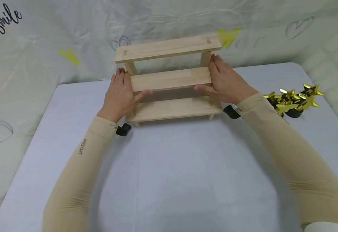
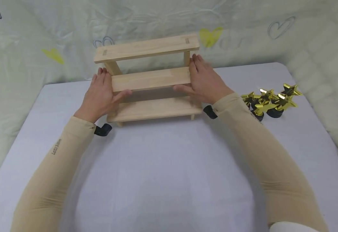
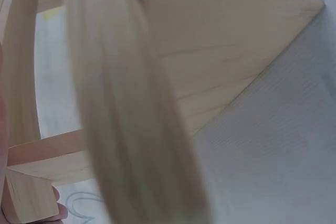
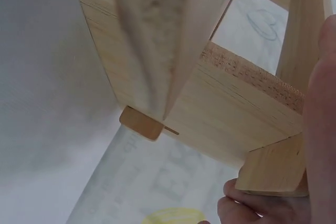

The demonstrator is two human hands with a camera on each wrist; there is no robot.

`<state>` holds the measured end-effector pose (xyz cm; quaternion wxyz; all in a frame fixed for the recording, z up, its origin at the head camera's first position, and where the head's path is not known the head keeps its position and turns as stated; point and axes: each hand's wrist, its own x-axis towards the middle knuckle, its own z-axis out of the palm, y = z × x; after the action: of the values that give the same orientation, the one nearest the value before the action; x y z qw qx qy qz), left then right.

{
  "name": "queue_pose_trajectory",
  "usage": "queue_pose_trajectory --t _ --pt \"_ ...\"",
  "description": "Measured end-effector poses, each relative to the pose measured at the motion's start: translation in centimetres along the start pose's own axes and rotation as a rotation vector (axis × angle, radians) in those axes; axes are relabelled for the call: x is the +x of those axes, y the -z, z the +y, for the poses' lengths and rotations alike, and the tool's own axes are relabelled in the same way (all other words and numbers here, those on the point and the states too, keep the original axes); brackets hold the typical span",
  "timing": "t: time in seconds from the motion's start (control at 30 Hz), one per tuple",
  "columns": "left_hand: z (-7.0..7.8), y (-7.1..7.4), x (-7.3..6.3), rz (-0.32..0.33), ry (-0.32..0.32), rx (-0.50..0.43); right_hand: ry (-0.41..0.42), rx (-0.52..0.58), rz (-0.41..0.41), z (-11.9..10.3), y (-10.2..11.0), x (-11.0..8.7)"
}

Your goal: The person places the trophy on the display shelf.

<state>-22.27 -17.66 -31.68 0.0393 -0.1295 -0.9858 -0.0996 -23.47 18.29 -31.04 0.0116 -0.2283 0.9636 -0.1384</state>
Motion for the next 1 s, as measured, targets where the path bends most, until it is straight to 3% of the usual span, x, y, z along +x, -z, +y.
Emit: queue_pose_trajectory --t 0.47,0.77,1.0 --pt "-0.9 -1.4 1.3 0.005 0.023 -0.066 -0.049 0.003 -0.057 0.6 -0.7 1.5" --pt "-0.6 -2.0 1.5 0.080 0.016 -0.088 -0.008 0.069 0.025 1.0 -1.3 1.8" --pt "-0.7 -2.5 1.7 0.115 -0.014 -0.105 0.006 0.025 0.044 1.2 -1.5 1.6"
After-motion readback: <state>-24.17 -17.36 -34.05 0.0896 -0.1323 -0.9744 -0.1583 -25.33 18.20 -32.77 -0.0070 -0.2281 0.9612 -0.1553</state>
